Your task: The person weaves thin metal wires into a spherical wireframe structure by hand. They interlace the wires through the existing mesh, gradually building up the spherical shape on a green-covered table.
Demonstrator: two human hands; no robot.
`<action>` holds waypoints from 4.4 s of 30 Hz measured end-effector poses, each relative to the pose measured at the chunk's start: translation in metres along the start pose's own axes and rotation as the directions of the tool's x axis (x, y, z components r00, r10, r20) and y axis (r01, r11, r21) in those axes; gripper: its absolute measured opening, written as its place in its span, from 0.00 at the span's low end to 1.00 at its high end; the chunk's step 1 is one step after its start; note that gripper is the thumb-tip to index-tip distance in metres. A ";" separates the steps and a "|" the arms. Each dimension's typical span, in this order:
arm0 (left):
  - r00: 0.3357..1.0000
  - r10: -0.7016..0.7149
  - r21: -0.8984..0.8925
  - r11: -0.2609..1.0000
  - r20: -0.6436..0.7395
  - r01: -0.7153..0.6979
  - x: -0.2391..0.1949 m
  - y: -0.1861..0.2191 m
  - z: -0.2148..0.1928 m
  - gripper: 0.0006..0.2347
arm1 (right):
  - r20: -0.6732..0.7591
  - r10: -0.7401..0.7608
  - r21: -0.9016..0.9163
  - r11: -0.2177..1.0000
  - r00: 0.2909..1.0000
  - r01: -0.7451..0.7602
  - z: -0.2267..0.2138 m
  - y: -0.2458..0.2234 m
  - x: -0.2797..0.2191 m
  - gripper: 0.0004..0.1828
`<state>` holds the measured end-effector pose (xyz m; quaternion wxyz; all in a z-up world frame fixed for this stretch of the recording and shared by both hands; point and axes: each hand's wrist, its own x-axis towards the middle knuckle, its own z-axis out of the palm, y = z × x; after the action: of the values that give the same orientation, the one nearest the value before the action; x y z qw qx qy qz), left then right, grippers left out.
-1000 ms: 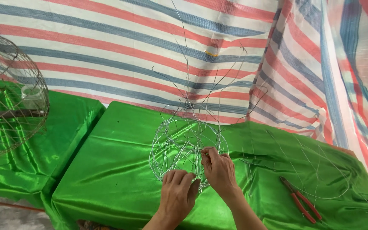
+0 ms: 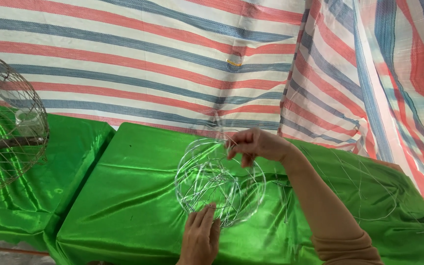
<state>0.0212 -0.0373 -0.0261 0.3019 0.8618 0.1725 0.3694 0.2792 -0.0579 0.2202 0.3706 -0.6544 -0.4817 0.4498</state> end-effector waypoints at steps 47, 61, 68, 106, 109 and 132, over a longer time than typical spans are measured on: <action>0.983 -0.060 -0.423 0.897 0.175 0.130 0.052 -0.004 -0.011 0.19 | 0.217 -0.234 -0.202 0.939 0.948 0.278 0.030 0.015 -0.039 0.18; 0.927 -0.199 -0.524 0.778 0.318 0.347 0.082 0.007 0.012 0.10 | 0.468 0.087 -0.180 0.984 0.880 -0.001 0.022 0.020 -0.040 0.12; 0.939 -0.236 -0.758 0.557 0.249 0.341 0.074 -0.001 0.034 0.08 | 0.397 0.130 -0.480 0.873 0.908 0.085 0.034 0.013 -0.036 0.13; 0.870 -0.329 -0.594 0.636 0.368 0.492 0.077 -0.004 0.063 0.16 | -0.011 -0.010 -0.227 0.974 1.000 0.008 0.030 -0.002 -0.056 0.09; 0.897 -0.324 -0.563 0.699 0.301 0.441 0.078 -0.004 0.069 0.18 | 0.043 0.164 -0.433 0.892 0.985 -0.130 0.035 -0.008 -0.050 0.08; 0.850 -0.494 -0.876 0.311 0.182 0.368 0.068 -0.034 0.110 0.10 | 0.348 0.445 -0.527 0.821 0.825 -0.220 0.036 0.012 -0.010 0.10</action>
<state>0.1456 -0.0190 -0.0714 0.7825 0.4696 0.1944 0.3598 0.2476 -0.0686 0.1995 -0.0081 -0.6749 -0.5226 0.5210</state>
